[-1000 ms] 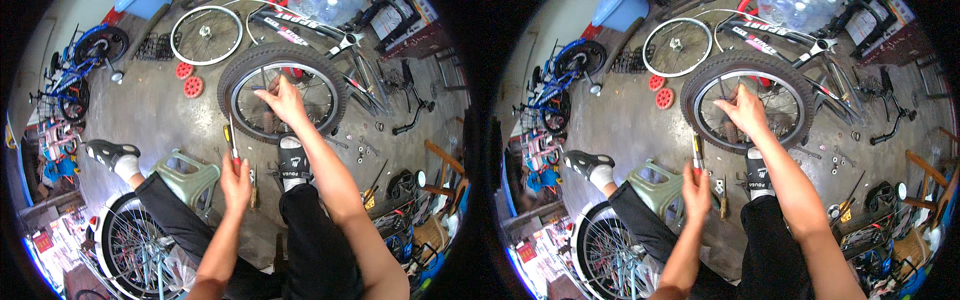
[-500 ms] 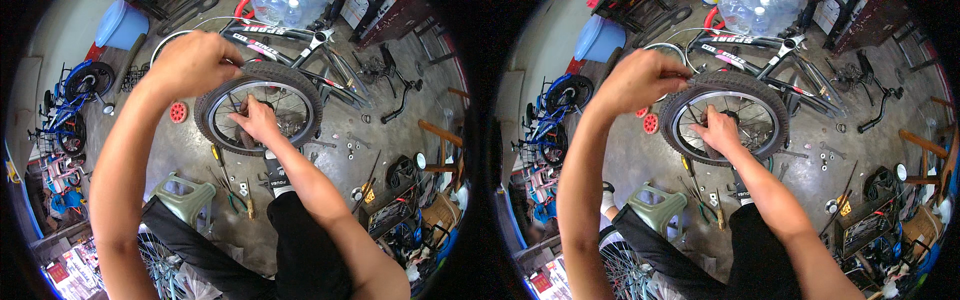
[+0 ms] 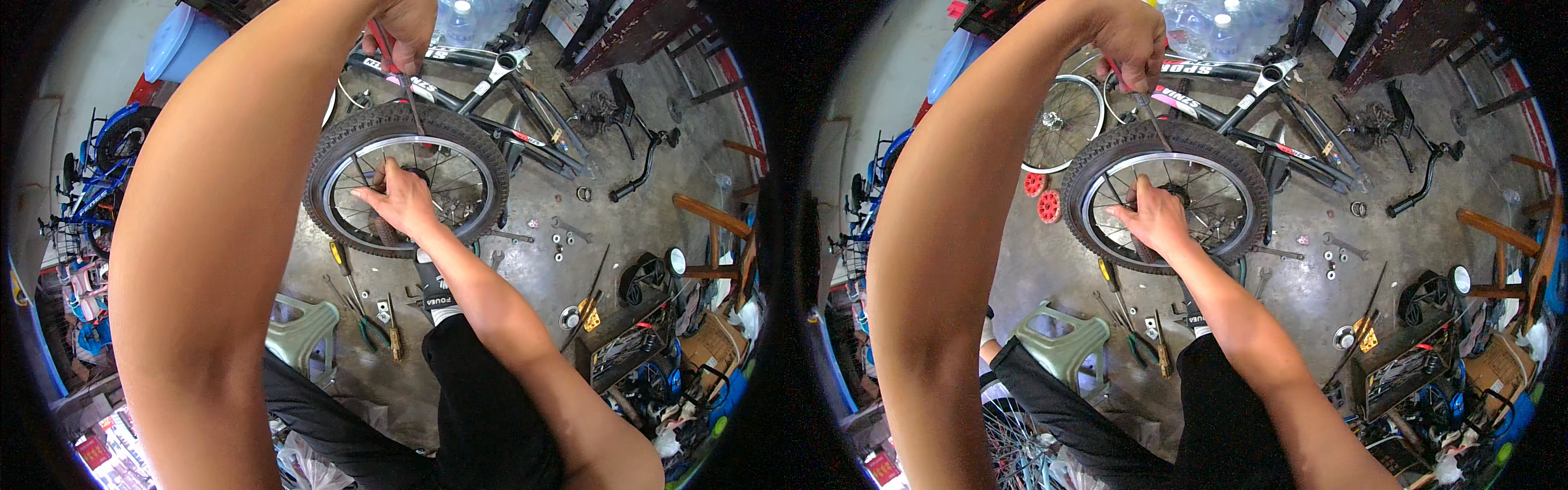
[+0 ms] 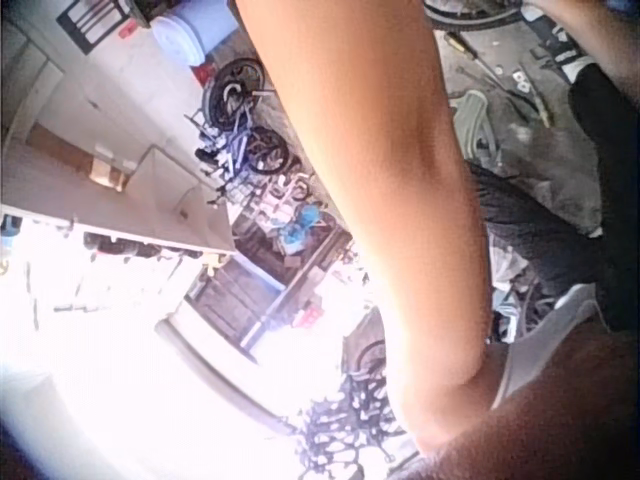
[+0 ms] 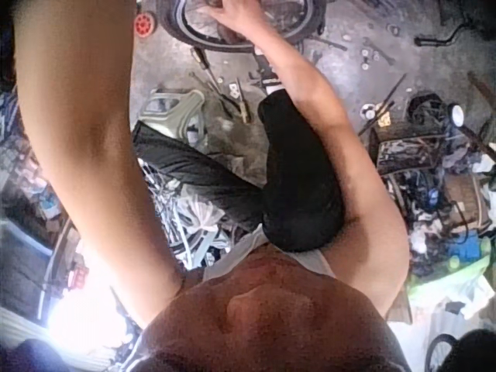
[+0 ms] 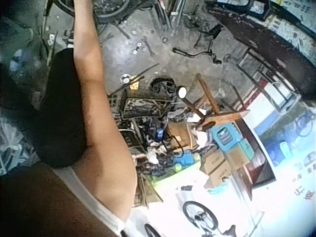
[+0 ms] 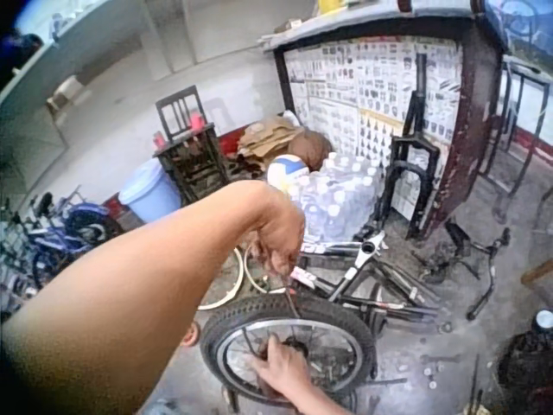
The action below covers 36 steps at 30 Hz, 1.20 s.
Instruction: Loosening and tightening spoke nipples on a bicycle wheel with a screwdriver.
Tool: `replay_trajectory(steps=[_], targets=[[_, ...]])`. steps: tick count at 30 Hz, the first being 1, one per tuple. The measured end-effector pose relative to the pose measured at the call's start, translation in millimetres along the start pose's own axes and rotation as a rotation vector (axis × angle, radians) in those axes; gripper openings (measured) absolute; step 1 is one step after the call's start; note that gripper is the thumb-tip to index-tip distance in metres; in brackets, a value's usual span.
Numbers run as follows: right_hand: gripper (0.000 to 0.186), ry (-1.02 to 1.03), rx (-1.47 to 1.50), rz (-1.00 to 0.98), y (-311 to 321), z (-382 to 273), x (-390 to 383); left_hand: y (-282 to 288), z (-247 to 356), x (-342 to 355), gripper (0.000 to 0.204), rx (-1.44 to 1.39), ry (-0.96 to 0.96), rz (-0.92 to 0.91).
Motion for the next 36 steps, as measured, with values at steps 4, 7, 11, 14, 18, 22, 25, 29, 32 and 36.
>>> replay_trajectory(steps=[4, 7, 11, 14, 18, 22, 25, 29, 32, 36], targets=[[0.060, 0.040, 0.002, 0.036, -2, 3, 2, 1, -13, 6, 0.023, 0.054, -0.123, -0.008], [0.058, -0.020, 0.003, 0.028, 13, 17, 12, -10, 29, -5, 0.025, 0.136, -0.021, 0.376], [0.052, 0.061, 0.104, 0.046, 13, 13, 17, -59, 99, -35, 0.020, 0.518, 0.070, 0.784], [0.041, 0.185, 0.340, 0.126, -1, 26, 14, -112, 126, -49, 0.003, 0.518, 0.080, 0.985], [0.033, 0.167, 0.091, 0.053, 6, 13, 2, -184, 133, -66, 0.020, 0.453, 0.206, 1.237], [0.035, 0.163, 0.174, 0.052, 7, 14, 0, -219, 141, -54, 0.034, 0.253, 0.398, 1.305], [0.048, -0.053, 0.302, -0.106, -9, 33, 15, -262, 145, -14, 0.055, -0.041, 0.454, 1.232], [0.052, 0.014, 0.173, -0.055, -6, 25, 5, -299, 145, 12, 0.058, -0.394, 0.391, 1.311], [0.056, -0.019, 0.215, -0.118, -4, 27, 9, -303, 133, 14, 0.057, -0.399, 0.343, 1.347], [0.053, 0.012, 0.329, -0.083, -2, 27, 8, -309, 118, 14, 0.056, -0.313, 0.253, 1.428]])
Point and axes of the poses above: each hand's wrist, its own x-axis towards the middle knuckle, its own y-axis out of the back of the hand, z = x × y, the point moved 3 cm from there along x, towards the middle knuckle, and after that the axes turned 14 degrees about -y, right-handed, at the moved point
